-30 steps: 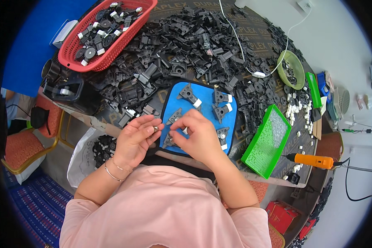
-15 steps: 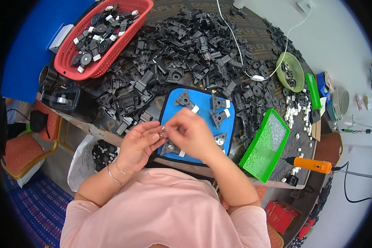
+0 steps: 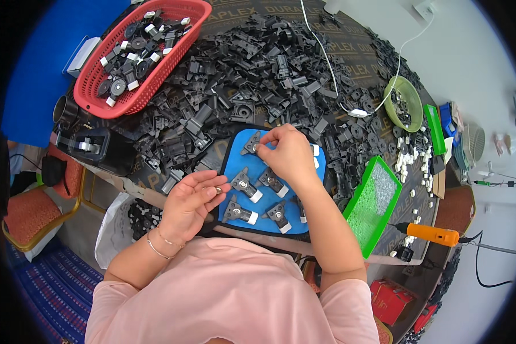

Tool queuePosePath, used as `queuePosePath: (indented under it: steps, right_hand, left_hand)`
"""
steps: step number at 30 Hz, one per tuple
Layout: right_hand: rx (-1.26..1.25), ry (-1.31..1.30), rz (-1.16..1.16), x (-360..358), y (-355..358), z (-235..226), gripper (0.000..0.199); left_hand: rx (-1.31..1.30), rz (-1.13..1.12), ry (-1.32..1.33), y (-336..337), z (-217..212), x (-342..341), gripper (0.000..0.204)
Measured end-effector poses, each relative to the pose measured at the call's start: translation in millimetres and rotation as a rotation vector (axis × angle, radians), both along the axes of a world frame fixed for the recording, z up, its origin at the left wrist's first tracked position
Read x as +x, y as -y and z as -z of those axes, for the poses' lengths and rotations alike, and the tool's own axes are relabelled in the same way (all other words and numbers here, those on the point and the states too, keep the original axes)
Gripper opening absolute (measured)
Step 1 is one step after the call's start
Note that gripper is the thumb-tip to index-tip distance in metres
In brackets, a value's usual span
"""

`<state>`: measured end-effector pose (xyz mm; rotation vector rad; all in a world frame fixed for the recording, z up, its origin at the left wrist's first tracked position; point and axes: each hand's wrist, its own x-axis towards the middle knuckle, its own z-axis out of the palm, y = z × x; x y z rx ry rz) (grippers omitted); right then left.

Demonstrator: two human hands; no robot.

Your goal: Assembling small motor components into plastic housings using an electric screwdriver at a factory workbench.

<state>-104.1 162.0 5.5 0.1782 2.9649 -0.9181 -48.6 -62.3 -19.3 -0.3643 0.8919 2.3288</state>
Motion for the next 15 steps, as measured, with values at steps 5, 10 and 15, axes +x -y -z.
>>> queuePosePath:
  steps: [5, 10, 15]
  right_hand:
    - [-0.003, 0.007, 0.018, -4, -2, 6, 0.02]
    - [0.001, -0.089, 0.015, 5, 1, -3, 0.018]
    - [-0.445, 0.038, -0.458, 33, 19, -35, 0.019]
  left_hand:
    - [0.014, 0.004, -0.008, -1, 1, -1, 0.028]
    - [0.024, -0.002, -0.021, -2, -1, 1, 0.028]
    - [0.06, -0.002, 0.003, -8, -2, -2, 0.028]
